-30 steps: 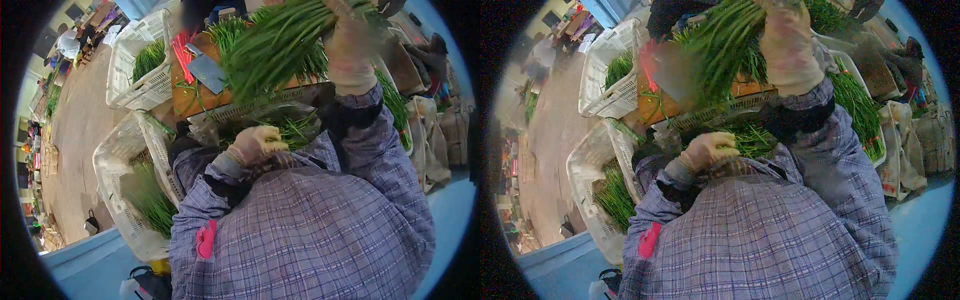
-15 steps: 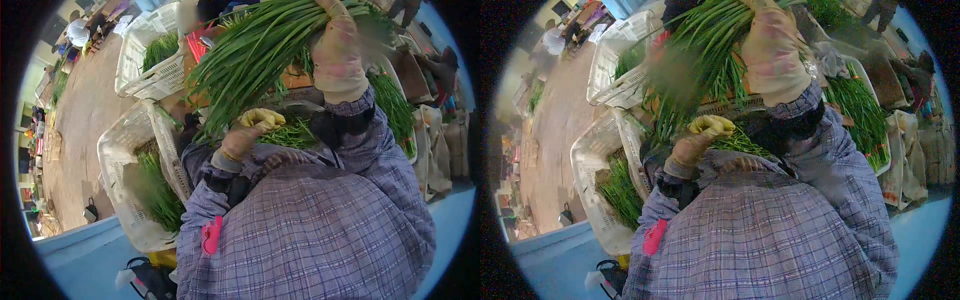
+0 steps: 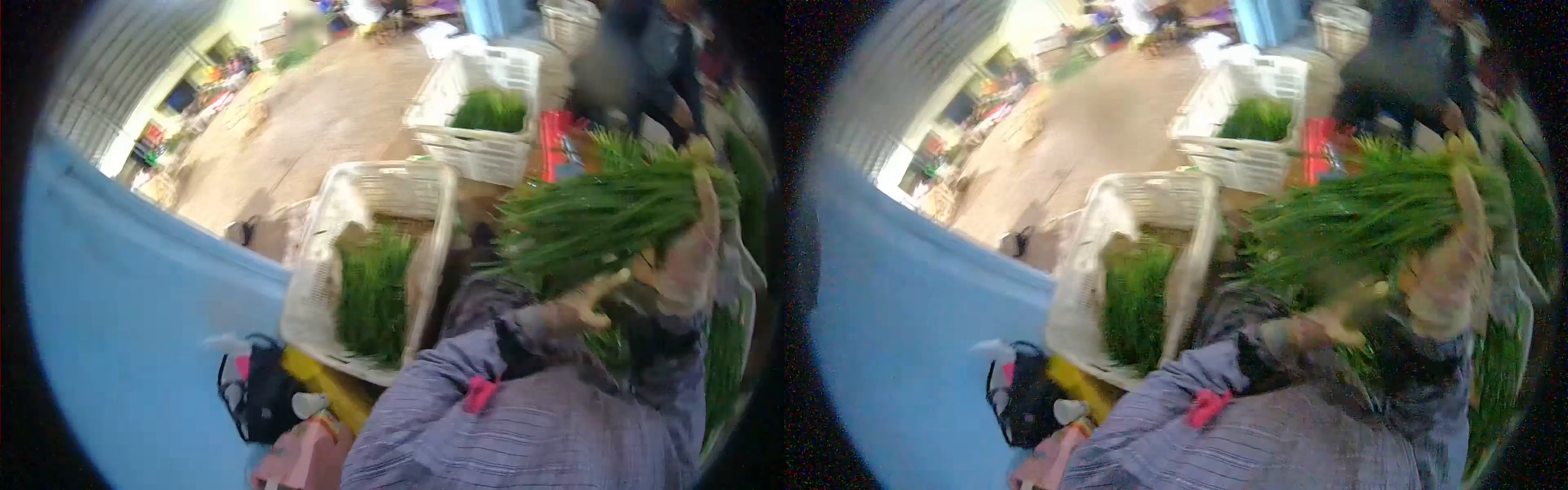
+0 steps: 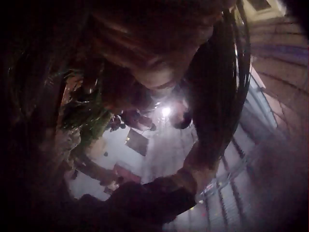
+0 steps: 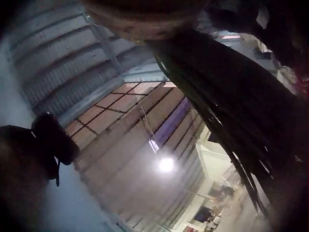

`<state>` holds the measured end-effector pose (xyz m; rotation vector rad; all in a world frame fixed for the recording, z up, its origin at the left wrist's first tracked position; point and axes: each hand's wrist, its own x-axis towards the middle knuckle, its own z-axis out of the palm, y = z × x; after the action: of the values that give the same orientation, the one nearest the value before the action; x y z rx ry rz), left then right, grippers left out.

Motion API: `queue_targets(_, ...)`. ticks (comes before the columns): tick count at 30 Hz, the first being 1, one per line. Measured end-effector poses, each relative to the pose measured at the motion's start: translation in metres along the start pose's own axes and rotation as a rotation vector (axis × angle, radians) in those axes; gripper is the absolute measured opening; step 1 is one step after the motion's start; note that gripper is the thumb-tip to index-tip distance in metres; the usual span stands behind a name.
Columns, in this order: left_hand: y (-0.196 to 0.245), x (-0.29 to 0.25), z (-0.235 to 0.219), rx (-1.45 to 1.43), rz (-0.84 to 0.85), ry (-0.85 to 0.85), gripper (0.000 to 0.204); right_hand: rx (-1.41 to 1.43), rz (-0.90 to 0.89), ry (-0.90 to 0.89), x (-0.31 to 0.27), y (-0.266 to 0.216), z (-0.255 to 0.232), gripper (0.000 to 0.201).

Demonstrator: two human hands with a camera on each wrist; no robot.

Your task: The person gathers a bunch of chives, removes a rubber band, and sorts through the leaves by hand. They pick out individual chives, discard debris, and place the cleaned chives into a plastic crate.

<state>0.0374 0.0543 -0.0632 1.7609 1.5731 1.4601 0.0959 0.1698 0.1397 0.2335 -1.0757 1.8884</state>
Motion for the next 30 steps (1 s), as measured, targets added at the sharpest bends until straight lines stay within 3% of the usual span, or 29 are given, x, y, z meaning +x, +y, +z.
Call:
queue_targets(2,0.033,0.005,-0.028,-0.007,-0.103,0.111,0.087,-0.002,0.21,0.247,0.004,0.01,0.014,0.042)
queue_targets(4,0.037,0.008,-0.045,-0.506,-0.228,-0.005,0.103,0.018,0.258,0.256,0.002,0.028,0.018,0.04)
queue_targets(5,0.031,0.008,-0.05,-0.536,-0.113,0.098,0.094,0.013,0.296,0.292,-0.001,0.037,0.017,0.038)
queue_targets(6,0.049,0.006,-0.063,-0.733,-0.224,0.134,0.087,0.005,0.301,0.297,-0.009,0.046,0.021,0.038)
queue_targets(7,0.069,0.002,-0.076,-0.951,-0.337,0.153,0.081,-0.029,0.355,0.189,-0.023,0.052,0.028,0.038)
queue_targets(8,0.068,0.006,-0.079,-1.002,-0.341,0.114,0.081,-0.083,0.404,0.102,-0.038,0.055,0.033,0.037)
queue_targets(10,0.054,0.025,-0.07,-1.457,-0.057,0.69,0.078,0.034,0.288,0.088,-0.054,0.065,0.04,0.038)
queue_targets(11,0.051,0.024,-0.082,-1.477,0.118,0.645,0.055,0.247,0.362,-0.001,-0.065,0.066,0.05,0.05)
queue_targets(12,0.038,0.017,-0.09,-0.988,-0.12,0.797,0.056,0.273,0.378,0.006,-0.059,0.07,0.047,0.057)
queue_targets(13,0.076,0.027,-0.1,-1.4,-0.072,0.863,0.055,0.194,0.407,0.072,-0.063,0.08,0.039,0.059)
queue_targets(15,0.057,0.024,-0.106,-1.226,-0.067,0.924,0.053,0.084,0.422,0.155,-0.067,0.079,0.009,0.063)
queue_targets(17,0.057,0.013,-0.114,-1.277,-0.069,0.899,0.053,-0.019,0.581,-0.209,-0.072,0.072,-0.008,0.067)
queue_targets(19,0.054,0.017,-0.113,-1.286,-0.083,0.94,0.053,-0.139,0.622,-0.26,-0.074,0.074,-0.051,0.066)
queue_targets(20,0.05,0.014,-0.114,-1.306,-0.107,0.877,0.052,-0.26,0.655,-0.325,-0.073,0.07,-0.07,0.065)
queue_targets(22,0.043,0.007,-0.111,-1.336,-0.15,0.811,0.051,-0.623,0.505,-0.283,-0.058,0.053,-0.106,0.056)
queue_targets(23,0.039,0.007,-0.108,-1.398,-0.146,0.751,0.051,-0.444,0.559,-0.137,-0.048,0.039,-0.1,0.055)
queue_targets(24,0.037,0.006,-0.104,-1.459,-0.14,0.689,0.051,-0.557,0.551,-0.151,-0.034,0.023,-0.09,0.052)
queue_targets(27,0.048,0.013,-0.094,-1.416,-0.233,0.692,0.053,-0.604,0.562,-0.262,-0.033,-0.003,-0.042,0.053)
queue_targets(29,0.059,0.018,-0.09,-1.41,-0.241,0.667,0.055,-0.727,0.779,-0.531,-0.041,0.001,-0.035,0.05)
queue_targets(30,0.065,0.02,-0.088,-1.396,-0.22,0.649,0.058,-0.729,0.779,-0.523,-0.041,-0.001,-0.036,0.05)
